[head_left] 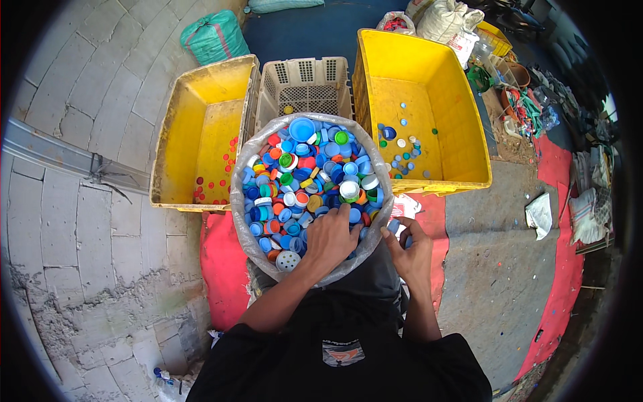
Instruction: The person sorts plastic bottle caps by hand from a large bag into two yellow bins. They pick through the bag, tossing red and orange caps into the left bin and blue, green, and yellow caps into the right bin.
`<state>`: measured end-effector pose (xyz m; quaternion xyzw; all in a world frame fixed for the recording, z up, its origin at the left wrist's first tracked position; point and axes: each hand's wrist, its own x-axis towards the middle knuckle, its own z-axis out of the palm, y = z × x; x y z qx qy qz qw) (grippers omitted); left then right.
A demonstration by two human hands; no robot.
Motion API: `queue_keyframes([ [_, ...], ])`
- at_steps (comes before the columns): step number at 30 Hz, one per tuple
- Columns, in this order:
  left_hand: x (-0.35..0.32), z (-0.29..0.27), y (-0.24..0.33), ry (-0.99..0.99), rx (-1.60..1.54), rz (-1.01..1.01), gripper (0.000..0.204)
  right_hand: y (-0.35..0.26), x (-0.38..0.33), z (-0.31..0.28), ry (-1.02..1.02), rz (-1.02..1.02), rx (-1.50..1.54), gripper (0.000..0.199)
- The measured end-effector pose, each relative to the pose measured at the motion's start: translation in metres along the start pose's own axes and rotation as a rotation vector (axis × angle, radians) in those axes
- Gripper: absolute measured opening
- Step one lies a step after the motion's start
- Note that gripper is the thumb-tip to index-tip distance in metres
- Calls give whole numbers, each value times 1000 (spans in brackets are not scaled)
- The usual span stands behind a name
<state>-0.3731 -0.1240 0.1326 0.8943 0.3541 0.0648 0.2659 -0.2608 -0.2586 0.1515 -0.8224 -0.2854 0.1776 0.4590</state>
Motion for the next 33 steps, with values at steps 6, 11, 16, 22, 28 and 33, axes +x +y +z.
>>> queue_keyframes([
  [6,4,1,7,26,62,-39,34,3,3,5,-27,-19,18,33],
  [11,4,-2,10,124,25,-10,31,13,8,6,-53,-13,79,33],
  [16,25,-18,17,7,-305,87,31,28,19,-5,-326,389,1262,24],
  [22,114,-28,57,-404,-183,113,44,43,90,-13,-183,496,1225,22],
  [28,181,-2,78,-81,-917,-206,32,56,156,-12,-131,268,1431,21],
  [33,153,-30,42,30,-1119,-167,37,54,140,-2,33,189,1275,52],
])
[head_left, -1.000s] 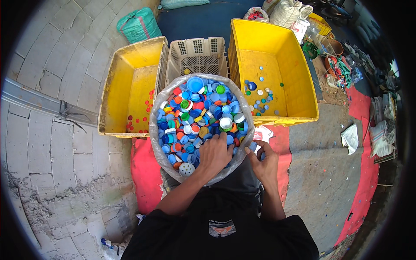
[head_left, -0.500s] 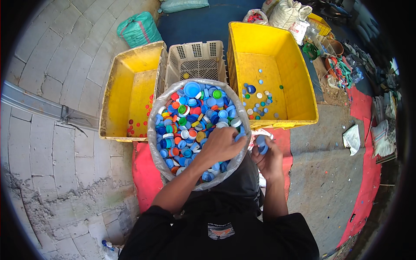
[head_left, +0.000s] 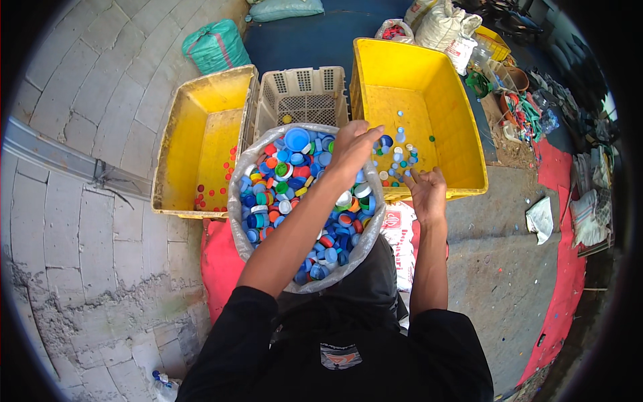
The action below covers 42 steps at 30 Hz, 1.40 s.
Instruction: The person sorts plastic bottle caps by hand from a large bag into two yellow bins. They pick through the bag, tossing red and orange caps into the left bin and blue, green, and yellow caps into the right bin.
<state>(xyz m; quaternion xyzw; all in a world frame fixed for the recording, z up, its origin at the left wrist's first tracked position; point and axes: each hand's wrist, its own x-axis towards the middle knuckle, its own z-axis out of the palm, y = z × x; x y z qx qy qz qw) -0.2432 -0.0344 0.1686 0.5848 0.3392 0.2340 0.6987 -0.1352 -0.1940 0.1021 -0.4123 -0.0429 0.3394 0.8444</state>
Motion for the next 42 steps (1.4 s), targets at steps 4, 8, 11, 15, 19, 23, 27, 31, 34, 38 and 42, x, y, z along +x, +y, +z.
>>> queue_keyframes([
  [4,-43,-55,8,-6,39,-11,29,9,-32,3,102,25,-39,65],
  [8,-87,-109,-3,144,53,89,25,14,-64,26,142,-60,-356,68],
  [11,-119,-136,-17,304,235,136,27,23,-85,29,-1,-318,-970,46],
  [15,-153,-141,-37,375,218,125,32,28,-111,55,-420,-672,-1416,25],
  [19,-168,-151,-43,417,150,117,31,32,-127,82,-828,-566,-1569,23],
  [23,-171,-162,-37,495,91,166,27,35,-124,88,-1031,-487,-1815,29],
  [27,-172,-175,-49,532,208,247,23,41,-117,91,-1102,-445,-1914,29],
  [31,-178,-170,-46,580,336,237,18,48,-117,89,-1118,-484,-1921,30],
  [34,-182,-167,-50,596,458,253,16,47,-117,89,-1105,-468,-1918,28],
  [38,-181,-160,-55,552,565,329,14,51,-118,83,-1086,-606,-1888,16],
  [42,-181,-153,-57,513,577,299,14,52,-120,81,-1030,-647,-1901,16],
])
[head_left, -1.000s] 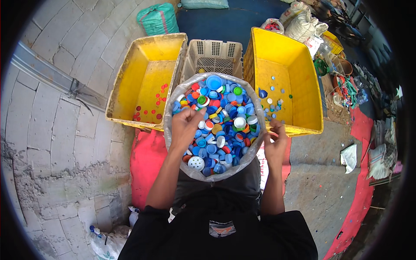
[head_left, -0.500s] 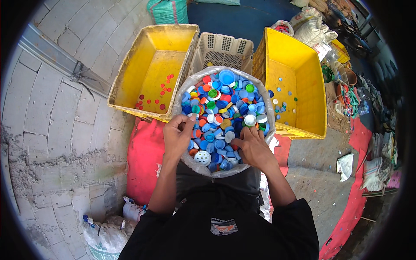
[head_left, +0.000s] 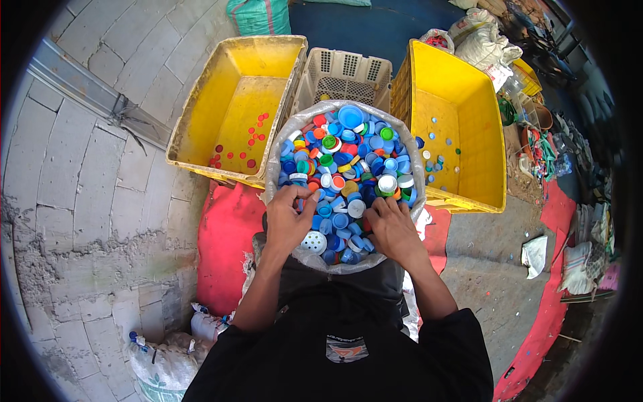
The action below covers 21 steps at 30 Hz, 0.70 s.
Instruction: The person sorts plastic bottle caps by hand from a large bag into two yellow bins. They pick through the bag, tossing red and orange caps into the left bin and blue, green, and yellow caps into the right bin.
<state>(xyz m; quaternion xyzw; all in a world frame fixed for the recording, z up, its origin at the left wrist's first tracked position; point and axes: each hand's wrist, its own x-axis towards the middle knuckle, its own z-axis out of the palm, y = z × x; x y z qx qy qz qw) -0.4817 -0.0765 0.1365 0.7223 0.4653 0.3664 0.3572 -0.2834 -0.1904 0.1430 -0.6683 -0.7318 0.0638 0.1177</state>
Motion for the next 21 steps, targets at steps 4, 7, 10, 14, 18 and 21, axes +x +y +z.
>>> queue_keyframes([
  [4,-4,3,-2,4,20,10,12,-2,-3,9,52,27,6,15],
  [7,-6,3,-2,19,0,-18,11,-5,-7,11,36,47,7,16],
  [10,-10,3,-4,35,-40,-36,10,-11,-9,16,145,16,-60,17],
  [14,-11,1,-3,57,-35,-18,9,-13,-10,22,147,60,-37,22],
  [18,-17,4,-6,22,-14,-50,10,-15,-11,20,126,69,-39,22],
  [21,-19,6,-6,33,-8,11,10,-19,-10,17,121,45,-105,21],
])
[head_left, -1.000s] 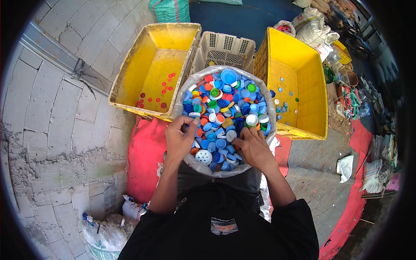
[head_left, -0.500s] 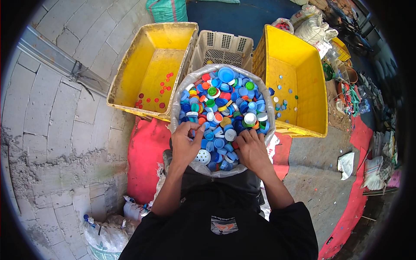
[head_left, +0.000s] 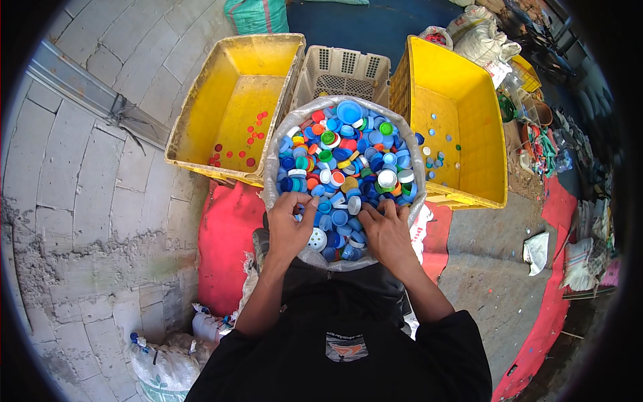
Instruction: The person sorts plastic bottle caps by hand from a large bag into two yellow bins. They pick through the bag, tossing red and orange caps into the left bin and blue, green, and yellow caps into the right bin.
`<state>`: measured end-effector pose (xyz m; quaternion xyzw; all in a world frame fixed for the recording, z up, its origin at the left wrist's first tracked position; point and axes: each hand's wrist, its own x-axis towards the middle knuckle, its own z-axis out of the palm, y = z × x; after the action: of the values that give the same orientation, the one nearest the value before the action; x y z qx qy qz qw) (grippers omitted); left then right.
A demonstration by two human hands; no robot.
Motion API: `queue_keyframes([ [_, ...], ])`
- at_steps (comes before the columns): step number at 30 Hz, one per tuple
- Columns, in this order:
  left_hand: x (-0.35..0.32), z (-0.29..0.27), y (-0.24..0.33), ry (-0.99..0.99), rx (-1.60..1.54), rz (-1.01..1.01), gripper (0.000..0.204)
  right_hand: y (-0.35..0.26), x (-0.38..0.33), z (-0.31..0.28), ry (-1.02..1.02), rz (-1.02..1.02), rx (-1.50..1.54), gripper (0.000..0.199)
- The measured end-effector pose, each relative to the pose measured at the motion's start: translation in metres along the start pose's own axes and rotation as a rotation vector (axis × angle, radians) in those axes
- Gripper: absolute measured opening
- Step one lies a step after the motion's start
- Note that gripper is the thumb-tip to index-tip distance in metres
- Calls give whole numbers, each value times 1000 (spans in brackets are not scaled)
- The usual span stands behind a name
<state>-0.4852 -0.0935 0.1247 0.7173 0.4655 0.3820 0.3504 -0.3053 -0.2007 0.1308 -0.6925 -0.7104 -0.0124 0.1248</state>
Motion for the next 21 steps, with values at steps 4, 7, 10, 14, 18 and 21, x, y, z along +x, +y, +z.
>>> queue_keyframes([
  [4,-2,3,5,-10,-25,31,11,3,3,1,-42,62,54,23],
  [7,-2,4,6,-31,-19,40,12,8,2,1,-37,87,92,25],
  [10,-2,7,6,-46,-17,49,12,10,1,-2,-4,122,248,31],
  [14,-1,10,10,-61,-34,44,11,13,-1,11,29,99,184,35],
  [18,1,8,10,-67,-14,39,11,13,-1,11,10,101,173,37],
  [21,3,8,5,-52,-17,25,12,14,-1,2,66,135,255,39],
])
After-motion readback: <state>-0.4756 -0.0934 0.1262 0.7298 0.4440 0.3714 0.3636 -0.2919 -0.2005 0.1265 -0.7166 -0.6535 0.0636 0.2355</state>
